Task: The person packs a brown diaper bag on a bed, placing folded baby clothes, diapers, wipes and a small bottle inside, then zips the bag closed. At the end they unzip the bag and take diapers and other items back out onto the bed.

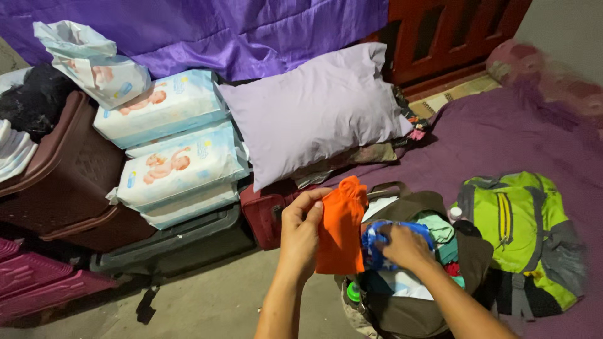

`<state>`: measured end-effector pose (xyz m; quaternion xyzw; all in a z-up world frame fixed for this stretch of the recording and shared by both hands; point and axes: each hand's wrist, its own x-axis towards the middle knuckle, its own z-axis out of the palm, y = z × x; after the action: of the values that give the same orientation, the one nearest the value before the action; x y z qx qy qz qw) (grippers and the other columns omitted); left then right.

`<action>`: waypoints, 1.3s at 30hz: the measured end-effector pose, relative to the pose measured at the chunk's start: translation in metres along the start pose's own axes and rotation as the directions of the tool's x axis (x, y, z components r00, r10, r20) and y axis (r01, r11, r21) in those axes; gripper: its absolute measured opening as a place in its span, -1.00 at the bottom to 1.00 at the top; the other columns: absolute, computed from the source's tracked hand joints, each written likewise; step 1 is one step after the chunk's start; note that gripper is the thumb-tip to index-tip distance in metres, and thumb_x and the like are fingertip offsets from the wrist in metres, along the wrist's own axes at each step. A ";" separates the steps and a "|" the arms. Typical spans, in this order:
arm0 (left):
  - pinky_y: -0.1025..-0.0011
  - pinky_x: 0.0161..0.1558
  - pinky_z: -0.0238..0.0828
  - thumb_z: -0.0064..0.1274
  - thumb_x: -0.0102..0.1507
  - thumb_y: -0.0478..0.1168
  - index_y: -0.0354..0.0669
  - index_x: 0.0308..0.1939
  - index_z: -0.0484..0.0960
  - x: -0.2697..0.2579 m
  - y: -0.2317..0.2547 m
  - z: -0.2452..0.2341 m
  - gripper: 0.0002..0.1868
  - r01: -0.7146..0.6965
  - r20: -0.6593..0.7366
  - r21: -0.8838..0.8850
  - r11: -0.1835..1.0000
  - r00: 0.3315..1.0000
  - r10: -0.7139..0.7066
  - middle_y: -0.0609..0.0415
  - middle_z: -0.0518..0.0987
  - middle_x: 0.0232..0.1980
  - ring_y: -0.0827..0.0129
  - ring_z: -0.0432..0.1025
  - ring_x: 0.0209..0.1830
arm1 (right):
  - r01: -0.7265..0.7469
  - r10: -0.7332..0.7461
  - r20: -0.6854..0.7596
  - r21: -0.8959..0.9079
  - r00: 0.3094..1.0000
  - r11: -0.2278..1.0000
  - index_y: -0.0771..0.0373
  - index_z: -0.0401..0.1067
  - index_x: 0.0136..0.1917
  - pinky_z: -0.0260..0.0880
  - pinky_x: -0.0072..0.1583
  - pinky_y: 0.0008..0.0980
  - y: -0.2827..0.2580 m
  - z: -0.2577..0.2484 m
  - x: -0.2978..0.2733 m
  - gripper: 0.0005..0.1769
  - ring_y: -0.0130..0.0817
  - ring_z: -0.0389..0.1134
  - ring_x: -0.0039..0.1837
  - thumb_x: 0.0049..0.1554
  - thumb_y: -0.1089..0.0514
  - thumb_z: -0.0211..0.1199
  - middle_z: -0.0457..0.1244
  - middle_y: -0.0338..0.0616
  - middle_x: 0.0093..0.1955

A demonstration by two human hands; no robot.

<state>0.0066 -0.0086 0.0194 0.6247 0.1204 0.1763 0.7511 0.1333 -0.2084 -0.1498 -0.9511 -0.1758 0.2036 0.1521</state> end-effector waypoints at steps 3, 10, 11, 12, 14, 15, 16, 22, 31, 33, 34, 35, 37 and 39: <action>0.60 -0.51 0.11 -0.08 0.36 -0.32 -0.28 0.01 0.67 -0.005 0.015 0.009 -0.76 0.046 0.015 -0.078 0.996 0.999 -0.045 0.32 0.46 -0.43 0.67 0.19 -0.55 | 0.219 -0.136 -0.176 0.658 0.975 0.720 0.22 0.54 0.29 0.39 0.33 -0.22 -0.017 -0.025 -0.009 -0.45 -0.10 0.41 0.29 0.24 -0.16 0.07 0.44 -0.01 0.24; 0.61 -0.20 0.39 -0.08 0.38 -0.32 -0.30 0.06 0.63 -0.012 0.031 0.026 -0.76 0.028 0.124 -0.231 0.973 0.992 0.001 0.20 0.64 -0.14 0.65 0.43 -0.26 | 0.106 -0.373 -0.129 0.991 0.919 -0.081 0.21 0.32 0.35 0.30 0.37 -0.31 -0.041 -0.081 -0.079 -0.41 -0.43 0.35 0.37 0.09 0.06 0.33 0.35 -0.21 0.32; 0.59 -0.17 0.41 -0.08 0.37 -0.32 -0.30 0.06 0.63 -0.011 0.032 0.026 -0.76 0.039 0.129 -0.248 0.968 0.992 -0.007 0.17 0.64 -0.12 0.61 0.45 -0.22 | 0.115 -0.405 -0.139 0.990 0.904 -0.084 0.29 0.32 0.36 0.31 0.34 -0.28 -0.046 -0.088 -0.087 -0.40 -0.39 0.34 0.34 0.09 0.09 0.34 0.34 -0.16 0.30; 0.56 -0.15 0.44 -0.07 0.36 -0.33 -0.31 0.06 0.62 -0.011 0.032 0.025 -0.75 0.049 0.131 -0.265 0.963 0.991 -0.015 0.14 0.65 -0.10 0.58 0.48 -0.19 | 0.121 -0.439 -0.147 0.989 0.886 -0.086 0.37 0.33 0.37 0.32 0.32 -0.24 -0.049 -0.094 -0.095 -0.38 -0.34 0.34 0.30 0.09 0.13 0.35 0.34 -0.11 0.28; 0.52 -0.14 0.43 -0.05 0.37 -0.33 -0.33 0.10 0.61 -0.011 0.030 0.023 -0.74 0.061 0.139 -0.292 0.955 0.990 -0.021 0.08 0.64 -0.07 0.50 0.46 -0.17 | 0.124 -0.465 -0.149 0.989 0.873 -0.084 0.49 0.33 0.38 0.34 0.30 -0.20 -0.053 -0.102 -0.104 -0.37 -0.28 0.34 0.26 0.10 0.18 0.36 0.33 -0.02 0.25; 0.50 -0.16 0.39 -0.03 0.38 -0.34 -0.33 0.14 0.61 -0.011 0.029 0.021 -0.72 0.062 0.145 -0.302 0.951 0.989 -0.019 0.05 0.62 -0.07 0.46 0.43 -0.18 | 0.119 -0.457 -0.143 0.990 0.878 -0.081 0.53 0.32 0.37 0.34 0.29 -0.18 -0.053 -0.104 -0.107 -0.37 -0.25 0.35 0.25 0.11 0.19 0.36 0.34 0.02 0.25; 0.48 -0.18 0.36 0.00 0.39 -0.34 -0.34 0.18 0.61 -0.011 0.028 0.020 -0.70 0.064 0.150 -0.311 0.948 0.988 -0.017 0.02 0.60 -0.07 0.42 0.39 -0.19 | 0.114 -0.449 -0.137 0.990 0.883 -0.079 0.57 0.32 0.37 0.34 0.29 -0.17 -0.053 -0.105 -0.108 -0.38 -0.23 0.35 0.25 0.13 0.21 0.36 0.34 0.05 0.25; 0.53 -0.06 0.44 0.07 0.25 -0.27 -0.12 0.23 0.56 -0.009 0.027 0.012 -0.57 0.052 -0.035 -0.050 0.997 0.998 -0.054 0.17 0.62 0.15 0.55 0.49 0.02 | 0.185 -0.128 -0.184 0.983 0.974 -0.009 0.24 0.38 0.33 0.41 0.23 -0.25 -0.027 -0.101 -0.093 -0.52 -0.38 0.38 0.21 0.14 0.17 0.23 0.33 -0.17 0.25; 0.44 -0.13 0.49 0.10 0.28 -0.23 -0.25 0.08 0.63 -0.015 0.011 0.009 -0.69 0.151 0.065 -0.217 0.964 0.988 -0.140 0.04 0.66 -0.02 0.41 0.52 -0.14 | 0.429 -0.186 -0.722 0.167 0.666 0.887 0.15 0.39 0.39 0.21 0.50 -0.17 0.034 -0.053 -0.044 -0.30 -0.05 0.29 0.46 -0.03 0.39 -0.01 0.30 0.00 0.38; 0.44 -0.15 0.49 0.10 0.28 -0.24 -0.26 0.08 0.63 -0.016 0.009 0.009 -0.69 0.144 0.068 -0.207 0.968 0.989 -0.133 0.05 0.66 -0.03 0.42 0.51 -0.16 | 0.379 -0.422 -0.598 -0.205 0.682 0.902 0.18 0.32 0.42 0.00 0.51 0.07 0.032 -0.023 -0.042 -0.27 -0.05 0.15 0.53 -0.06 0.33 0.14 0.22 0.02 0.45; 0.44 -0.15 0.49 0.10 0.28 -0.25 -0.27 0.08 0.64 -0.017 0.007 0.008 -0.69 0.139 0.066 -0.203 0.969 0.990 -0.128 0.05 0.65 -0.04 0.42 0.51 -0.17 | 0.357 -0.519 -0.500 -0.387 0.694 0.850 0.19 0.28 0.43 -0.11 0.52 0.18 0.031 -0.012 -0.041 -0.23 -0.06 0.09 0.56 -0.08 0.30 0.22 0.18 0.03 0.48; 0.46 -0.17 0.46 0.10 0.28 -0.25 -0.28 0.08 0.64 -0.019 0.006 0.006 -0.70 0.145 0.066 -0.199 0.969 0.989 -0.135 0.05 0.65 -0.05 0.43 0.51 -0.17 | 0.311 -0.436 -0.235 -0.425 0.869 0.850 0.03 0.20 0.47 -0.27 0.57 0.25 0.030 -0.002 -0.044 -0.26 -0.10 -0.06 0.62 0.01 0.18 0.24 0.04 -0.07 0.56; 0.49 -0.21 0.40 0.10 0.29 -0.26 -0.29 0.08 0.64 -0.023 0.004 0.001 -0.71 0.160 0.058 -0.190 0.969 0.987 -0.151 0.05 0.66 -0.07 0.44 0.51 -0.17 | 0.256 -0.249 0.075 -0.453 0.965 0.854 -0.14 0.03 0.55 -0.43 0.60 0.32 0.027 0.010 -0.048 -0.20 -0.14 -0.26 0.69 0.12 0.04 0.28 -0.16 -0.20 0.66; 0.51 -0.19 0.44 0.10 0.29 -0.24 -0.26 0.07 0.63 -0.028 0.001 -0.006 -0.71 0.199 0.042 -0.140 0.970 0.980 -0.195 0.08 0.66 -0.08 0.45 0.52 -0.18 | 0.207 -0.167 0.132 -0.411 0.977 0.888 -0.17 -0.15 0.63 -0.42 0.57 0.32 0.021 0.016 -0.051 -0.06 -0.13 -0.38 0.72 0.14 -0.01 0.30 -0.32 -0.23 0.72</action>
<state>-0.0211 -0.0146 0.0180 0.5562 0.1585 0.1004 0.8096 0.0877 -0.2435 -0.1544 -0.9295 -0.3134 0.1888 -0.0467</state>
